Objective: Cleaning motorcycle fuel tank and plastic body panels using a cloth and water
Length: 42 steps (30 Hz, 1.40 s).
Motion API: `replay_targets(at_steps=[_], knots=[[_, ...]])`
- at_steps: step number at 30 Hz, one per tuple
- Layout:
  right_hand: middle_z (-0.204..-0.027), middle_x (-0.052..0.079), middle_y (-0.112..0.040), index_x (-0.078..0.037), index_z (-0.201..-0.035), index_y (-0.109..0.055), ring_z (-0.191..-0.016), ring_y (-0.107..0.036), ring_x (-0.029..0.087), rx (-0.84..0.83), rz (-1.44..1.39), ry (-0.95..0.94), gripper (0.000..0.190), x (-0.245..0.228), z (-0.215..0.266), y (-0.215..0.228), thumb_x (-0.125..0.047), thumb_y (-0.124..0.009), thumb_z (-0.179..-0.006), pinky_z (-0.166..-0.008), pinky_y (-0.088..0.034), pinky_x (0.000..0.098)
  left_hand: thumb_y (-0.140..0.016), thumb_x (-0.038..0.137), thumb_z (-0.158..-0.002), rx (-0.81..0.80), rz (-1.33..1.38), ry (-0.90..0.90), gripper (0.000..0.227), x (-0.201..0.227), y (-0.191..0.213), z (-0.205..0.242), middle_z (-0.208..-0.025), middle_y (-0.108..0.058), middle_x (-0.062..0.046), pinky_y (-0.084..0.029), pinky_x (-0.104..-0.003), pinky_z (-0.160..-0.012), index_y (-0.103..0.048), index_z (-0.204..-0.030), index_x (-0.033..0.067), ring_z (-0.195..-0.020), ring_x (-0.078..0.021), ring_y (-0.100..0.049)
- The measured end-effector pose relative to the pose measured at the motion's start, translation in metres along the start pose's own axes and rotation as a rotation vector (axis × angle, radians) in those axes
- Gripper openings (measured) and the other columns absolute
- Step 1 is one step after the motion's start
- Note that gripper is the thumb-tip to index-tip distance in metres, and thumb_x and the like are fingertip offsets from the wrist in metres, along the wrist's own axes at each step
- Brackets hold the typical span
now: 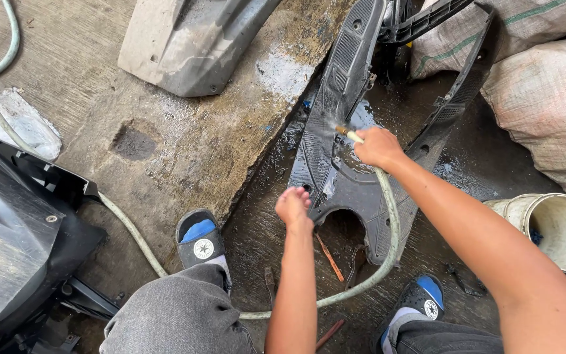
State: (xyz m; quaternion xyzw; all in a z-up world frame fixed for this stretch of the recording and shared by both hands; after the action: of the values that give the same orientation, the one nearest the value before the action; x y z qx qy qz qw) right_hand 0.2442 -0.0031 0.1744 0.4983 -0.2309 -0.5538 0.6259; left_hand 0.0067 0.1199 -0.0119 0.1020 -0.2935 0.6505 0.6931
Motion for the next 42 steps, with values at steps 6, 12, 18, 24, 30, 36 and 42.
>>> replay_targets(at_steps=[6, 12, 18, 24, 30, 36, 42], knots=[[-0.113, 0.02, -0.076, -0.03, -0.126, -0.074, -0.116, -0.069, 0.039, -0.231, 0.194, 0.034, 0.045, -0.007, 0.051, -0.058, -0.038, -0.063, -0.083, -0.106, -0.051, 0.05, -0.073, 0.029, -0.081, 0.184, -1.061, -0.356, 0.019, 0.055, 0.051, -0.056, -0.091, -0.078, 0.013, -0.058, -0.033, -0.09, -0.072, -0.099, 0.0331, -0.101, -0.016, -0.074], [-0.111, 0.024, -0.075, -0.021, -0.13, -0.071, -0.114, -0.069, 0.041, -0.434, 0.189, 0.141, 0.047, -0.039, 0.122, -0.064, -0.035, -0.059, -0.086, -0.103, -0.052, 0.0525, -0.079, 0.032, -0.074, -0.029, -1.307, -0.133, 0.045, 0.012, 0.072, -0.09, -0.101, -0.076, -0.007, -0.061, -0.049, -0.084, -0.074, -0.119, 0.0311, -0.101, -0.0318, -0.075], [-0.076, 0.017, -0.071, 0.0, -0.138, -0.062, -0.055, -0.066, 0.021, -0.557, -0.023, 0.163, 0.045, -0.047, 0.15, -0.093, -0.014, -0.053, -0.097, -0.06, -0.058, 0.03, -0.068, 0.019, -0.075, -0.054, -1.349, -0.152, 0.044, 0.01, 0.062, -0.082, -0.104, -0.077, -0.013, -0.061, -0.048, -0.087, -0.076, -0.117, 0.0307, -0.106, -0.0346, -0.073], [-0.079, 0.018, -0.074, -0.002, -0.126, -0.072, -0.07, -0.074, 0.029, -0.6, 0.038, 0.21, 0.04, -0.055, 0.173, -0.084, -0.022, -0.058, -0.094, -0.067, -0.059, 0.0399, -0.06, 0.017, -0.083, -0.087, -1.345, -0.164, 0.044, 0.033, 0.048, -0.041, -0.114, -0.074, -0.022, -0.058, -0.051, -0.091, -0.074, -0.124, 0.0234, -0.113, -0.0399, -0.07], [-0.103, 0.027, -0.076, -0.008, -0.122, -0.075, -0.108, -0.071, 0.045, -0.479, 0.167, 0.096, 0.045, -0.027, 0.163, -0.055, -0.032, -0.058, -0.088, -0.096, -0.055, 0.0561, -0.069, 0.018, -0.091, -0.079, -1.425, -0.567, 0.04, 0.073, -0.003, 0.043, -0.13, -0.061, -0.022, -0.051, -0.057, -0.102, -0.067, -0.129, 0.0077, -0.126, -0.0432, -0.055], [-0.109, 0.025, -0.076, -0.017, -0.122, -0.075, -0.112, -0.07, 0.044, -0.28, 0.187, -0.027, 0.044, 0.027, 0.118, -0.029, -0.035, -0.057, -0.086, -0.1, -0.053, 0.056, -0.065, 0.011, -0.091, -0.641, -1.219, -0.732, 0.036, 0.002, -0.061, 0.094, -0.117, -0.069, -0.03, -0.051, -0.057, -0.1, -0.067, -0.126, -0.0006, -0.117, -0.0488, -0.064], [-0.114, 0.021, -0.076, -0.027, -0.123, -0.075, -0.118, -0.067, 0.042, -0.378, 0.127, -0.062, 0.043, 0.045, 0.133, -0.026, -0.04, -0.059, -0.085, -0.103, -0.051, 0.0529, -0.055, 0.003, -0.099, -0.663, -1.356, -0.754, 0.029, -0.021, -0.051, 0.108, -0.11, -0.072, -0.024, -0.059, -0.05, -0.091, -0.068, -0.124, -0.0014, -0.109, -0.0406, -0.07]])
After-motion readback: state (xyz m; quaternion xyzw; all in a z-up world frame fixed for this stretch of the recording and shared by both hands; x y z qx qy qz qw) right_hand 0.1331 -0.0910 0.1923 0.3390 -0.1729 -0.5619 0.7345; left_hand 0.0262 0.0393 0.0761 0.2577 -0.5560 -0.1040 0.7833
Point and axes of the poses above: each hand's wrist, its own z-axis away from the middle knuckle, its own y-axis out of the back of the hand, x = y × z, the point moved 8 cm from there along -z, towards the middle knuckle
